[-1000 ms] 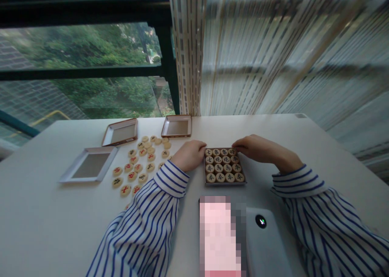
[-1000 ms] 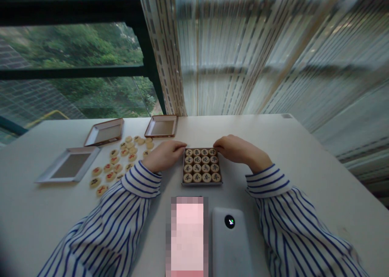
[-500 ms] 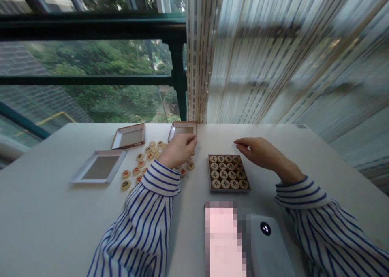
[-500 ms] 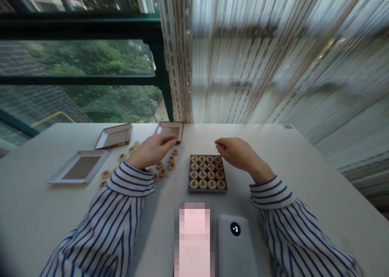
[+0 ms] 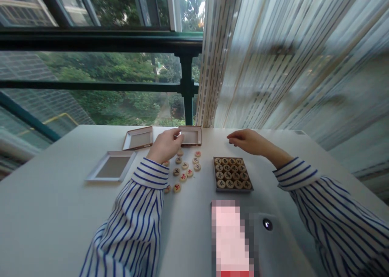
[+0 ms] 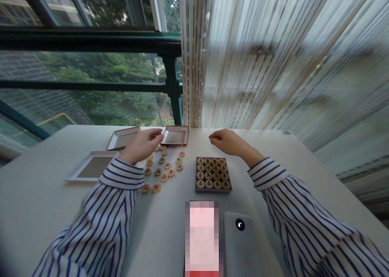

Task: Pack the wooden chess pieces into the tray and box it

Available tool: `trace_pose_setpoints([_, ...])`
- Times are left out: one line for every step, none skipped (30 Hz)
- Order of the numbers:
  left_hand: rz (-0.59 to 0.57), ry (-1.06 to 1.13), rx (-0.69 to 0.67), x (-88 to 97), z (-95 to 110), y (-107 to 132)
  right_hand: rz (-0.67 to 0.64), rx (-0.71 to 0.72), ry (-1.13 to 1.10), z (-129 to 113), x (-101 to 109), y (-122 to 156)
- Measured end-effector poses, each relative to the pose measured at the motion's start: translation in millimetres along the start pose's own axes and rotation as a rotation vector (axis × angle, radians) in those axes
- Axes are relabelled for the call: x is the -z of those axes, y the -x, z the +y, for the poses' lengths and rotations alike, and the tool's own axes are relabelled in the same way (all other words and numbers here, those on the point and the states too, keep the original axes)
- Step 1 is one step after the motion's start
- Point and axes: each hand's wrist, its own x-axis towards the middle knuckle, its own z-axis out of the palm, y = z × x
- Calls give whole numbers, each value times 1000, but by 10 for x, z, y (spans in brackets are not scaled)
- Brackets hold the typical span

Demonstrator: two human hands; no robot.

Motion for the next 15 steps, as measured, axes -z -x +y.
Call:
trace_pose_setpoints([5, -34, 14, 20, -17, -15, -8, 7, -4, -23, -13, -44])
trace_pose_setpoints([14, -66, 26, 36, -43, -36, -5, 11, -11, -46, -28, -91])
trace_pose_setpoints([15, -93, 26, 46, -78, -63, -5, 14, -20, -69, -44, -141])
trace_pose_setpoints([14, -106, 42, 51, -121, -95, 0, 7, -30, -92, -58, -194])
trace_pose_setpoints([5, -107, 53, 52, -173, -130, 4, 10, -41, -114, -72, -250])
trace_pose_setpoints([-1, -105, 67, 50, -229, -166, 9, 12, -51, -136, -85, -306])
trace_pose_setpoints([-17, -100, 75, 47, -288, -203, 11, 10, -56, -158, -97, -364])
trace_pose_setpoints([-32, -85, 87, 44, -346, -237, 12, -2, -53, -180, -109, -421])
trace_pose_setpoints([-49, -63, 114, 42, -400, -269, 4, -9, -45, -203, -124, -478])
trace_pose_setpoints([-62, -55, 119, 42, -449, -296, 1, -21, -31, -226, -141, -532])
trace_pose_setpoints([-68, -52, 125, 44, -490, -320, -2, -29, -20, -249, -161, -585])
trace_pose_setpoints([-73, -50, 127, 46, -524, -339, -6, -31, -13, -272, -186, -636])
trace_pose_setpoints([-77, -54, 126, 48, -551, -356, -9, -34, -6, -295, -215, -684])
trace_pose_setpoints([-81, -58, 124, 48, -571, -370, -13, -38, 1, -318, -248, -730])
trace_pose_setpoints([-86, -64, 122, 44, -585, -383, -19, -39, 8, -340, -283, -774])
